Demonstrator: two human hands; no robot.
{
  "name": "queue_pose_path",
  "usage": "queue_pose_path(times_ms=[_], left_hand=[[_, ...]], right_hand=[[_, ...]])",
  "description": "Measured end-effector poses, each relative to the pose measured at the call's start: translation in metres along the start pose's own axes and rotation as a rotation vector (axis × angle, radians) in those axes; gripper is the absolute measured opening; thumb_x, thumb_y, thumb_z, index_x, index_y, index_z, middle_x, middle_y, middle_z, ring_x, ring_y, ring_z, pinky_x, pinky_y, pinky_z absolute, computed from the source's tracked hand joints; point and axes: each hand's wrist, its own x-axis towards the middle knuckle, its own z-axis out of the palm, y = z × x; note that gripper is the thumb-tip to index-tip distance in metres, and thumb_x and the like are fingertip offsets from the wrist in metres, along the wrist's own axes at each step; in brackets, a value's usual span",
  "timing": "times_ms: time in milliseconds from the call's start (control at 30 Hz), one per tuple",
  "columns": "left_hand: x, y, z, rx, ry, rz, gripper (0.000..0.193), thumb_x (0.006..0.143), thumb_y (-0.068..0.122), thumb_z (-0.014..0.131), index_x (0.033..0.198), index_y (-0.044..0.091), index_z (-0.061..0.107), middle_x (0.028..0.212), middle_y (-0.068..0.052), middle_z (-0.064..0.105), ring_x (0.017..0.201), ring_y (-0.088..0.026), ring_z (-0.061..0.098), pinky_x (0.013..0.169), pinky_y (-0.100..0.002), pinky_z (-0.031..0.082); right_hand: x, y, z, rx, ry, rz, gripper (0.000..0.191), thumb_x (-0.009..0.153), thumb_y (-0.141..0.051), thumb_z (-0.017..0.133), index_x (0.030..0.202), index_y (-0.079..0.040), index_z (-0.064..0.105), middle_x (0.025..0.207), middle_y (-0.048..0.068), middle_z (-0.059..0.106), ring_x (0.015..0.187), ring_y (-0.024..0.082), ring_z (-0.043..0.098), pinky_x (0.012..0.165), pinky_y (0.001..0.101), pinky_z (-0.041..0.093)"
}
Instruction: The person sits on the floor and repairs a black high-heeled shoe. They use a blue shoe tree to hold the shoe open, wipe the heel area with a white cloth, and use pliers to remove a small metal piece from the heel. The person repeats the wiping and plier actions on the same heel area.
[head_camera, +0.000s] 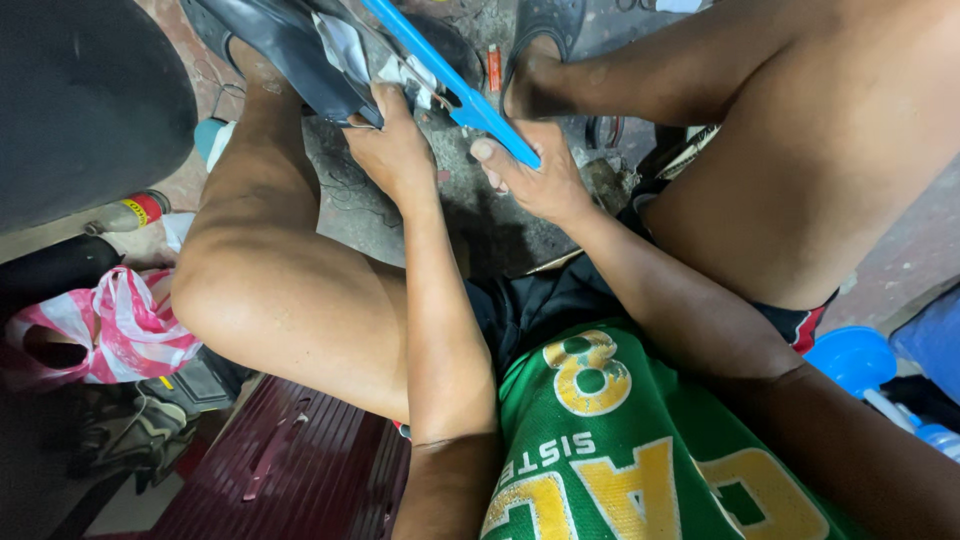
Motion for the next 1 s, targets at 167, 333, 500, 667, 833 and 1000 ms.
queue_pose_path(times_ms=[167,333,500,667,833,1000], left_hand=[[-0.001,0.003,0.002,-0.014,-0.034,0.011,0.038,0.092,0.02,0.067,0.114,-0.01,0.064,0.112,-0.024,0.075,0.104,-0.033,0.072,0.096,-0.041,0.051],[-0.004,0.008,0.002,-0.018,-0.059,0.006,0.038,0.093,0.02,0.066,0.118,-0.008,0.063,0.113,-0.022,0.075,0.103,-0.031,0.072,0.096,-0.04,0.051],[-0.003,0.007,0.002,-0.005,-0.05,-0.02,0.038,0.092,0.02,0.068,0.117,-0.009,0.065,0.113,-0.022,0.076,0.104,-0.031,0.072,0.095,-0.039,0.052],[-0.002,0.004,0.002,0.013,-0.065,-0.021,0.038,0.091,0.019,0.069,0.115,-0.009,0.065,0.112,-0.022,0.076,0.103,-0.03,0.072,0.095,-0.039,0.052],[0.0,0.0,0.002,-0.042,-0.083,0.061,0.039,0.091,0.018,0.069,0.119,-0.009,0.062,0.116,-0.02,0.073,0.106,-0.027,0.071,0.095,-0.037,0.051],[0.0,-0.003,0.004,-0.068,-0.103,0.012,0.036,0.093,0.016,0.069,0.117,-0.009,0.063,0.113,-0.02,0.075,0.103,-0.028,0.071,0.096,-0.038,0.052]], right_hand=[[0.002,-0.001,-0.003,-0.018,0.0,0.011,0.04,0.104,-0.037,0.069,0.085,-0.002,0.066,0.069,0.0,0.063,0.063,0.006,0.058,0.058,0.0248,0.047],[0.002,-0.004,-0.006,0.041,-0.024,-0.001,0.039,0.104,-0.039,0.067,0.092,-0.002,0.069,0.07,-0.001,0.062,0.064,0.005,0.057,0.059,0.0247,0.047],[0.0,-0.004,-0.01,-0.002,-0.029,0.001,0.042,0.105,-0.04,0.067,0.086,-0.002,0.066,0.069,0.0,0.062,0.063,0.006,0.058,0.059,0.025,0.047],[0.0,-0.004,-0.012,-0.024,-0.04,-0.019,0.043,0.104,-0.04,0.067,0.084,-0.002,0.066,0.068,0.001,0.063,0.062,0.007,0.06,0.058,0.0254,0.048],[0.0,-0.004,-0.014,-0.042,-0.017,-0.02,0.045,0.105,-0.041,0.065,0.081,-0.003,0.066,0.067,0.0,0.063,0.061,0.007,0.061,0.058,0.0255,0.049],[0.001,-0.003,-0.018,-0.018,-0.033,-0.008,0.045,0.105,-0.042,0.065,0.083,-0.003,0.066,0.068,0.001,0.062,0.062,0.008,0.06,0.058,0.0261,0.047]])
